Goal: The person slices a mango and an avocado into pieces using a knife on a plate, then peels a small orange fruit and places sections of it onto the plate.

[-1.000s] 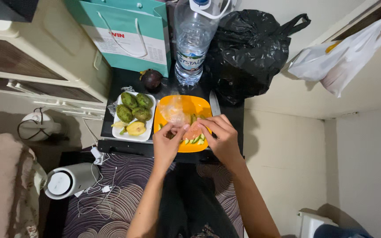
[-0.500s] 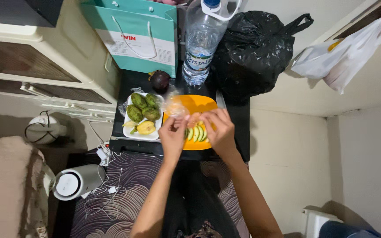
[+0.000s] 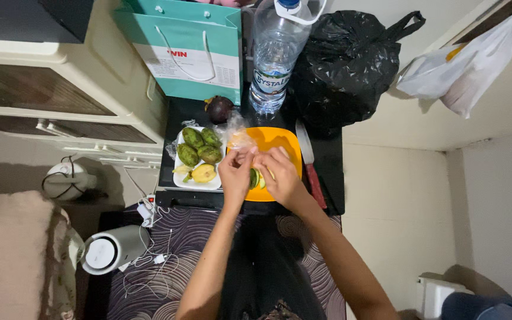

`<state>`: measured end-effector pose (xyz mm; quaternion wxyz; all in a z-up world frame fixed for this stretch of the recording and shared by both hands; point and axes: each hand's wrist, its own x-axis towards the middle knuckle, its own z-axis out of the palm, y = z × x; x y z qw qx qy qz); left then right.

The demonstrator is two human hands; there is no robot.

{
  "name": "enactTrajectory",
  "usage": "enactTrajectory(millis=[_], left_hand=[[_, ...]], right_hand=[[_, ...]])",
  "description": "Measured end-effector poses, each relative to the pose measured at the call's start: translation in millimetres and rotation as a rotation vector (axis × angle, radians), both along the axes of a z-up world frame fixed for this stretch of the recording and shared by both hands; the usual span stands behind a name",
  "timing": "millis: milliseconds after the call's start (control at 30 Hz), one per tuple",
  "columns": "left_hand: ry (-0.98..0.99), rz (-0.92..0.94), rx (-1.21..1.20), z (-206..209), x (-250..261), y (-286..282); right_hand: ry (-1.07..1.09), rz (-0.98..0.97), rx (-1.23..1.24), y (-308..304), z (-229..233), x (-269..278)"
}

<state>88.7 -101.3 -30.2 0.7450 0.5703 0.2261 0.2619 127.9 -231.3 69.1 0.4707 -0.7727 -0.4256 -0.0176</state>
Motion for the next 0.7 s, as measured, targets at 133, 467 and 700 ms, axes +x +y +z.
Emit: enactTrajectory(millis=[133,467,700], left_hand=[[0.050,0.007,0.048,-7.6,-3.1,6.1],[0.195,0.030,0.155,-46.7,4.4,19.6],[0.055,-0.074,0.004,-49.6,7.2,23.1]], right_hand=[[-0.182,-0.290,0.068,-5.0,-7.3,11.9],[0.107,-0.079,0.030,-8.9,-25.2,20.1],[-0.130,-0.198,0.068,-2.6,-9.1,45.1]])
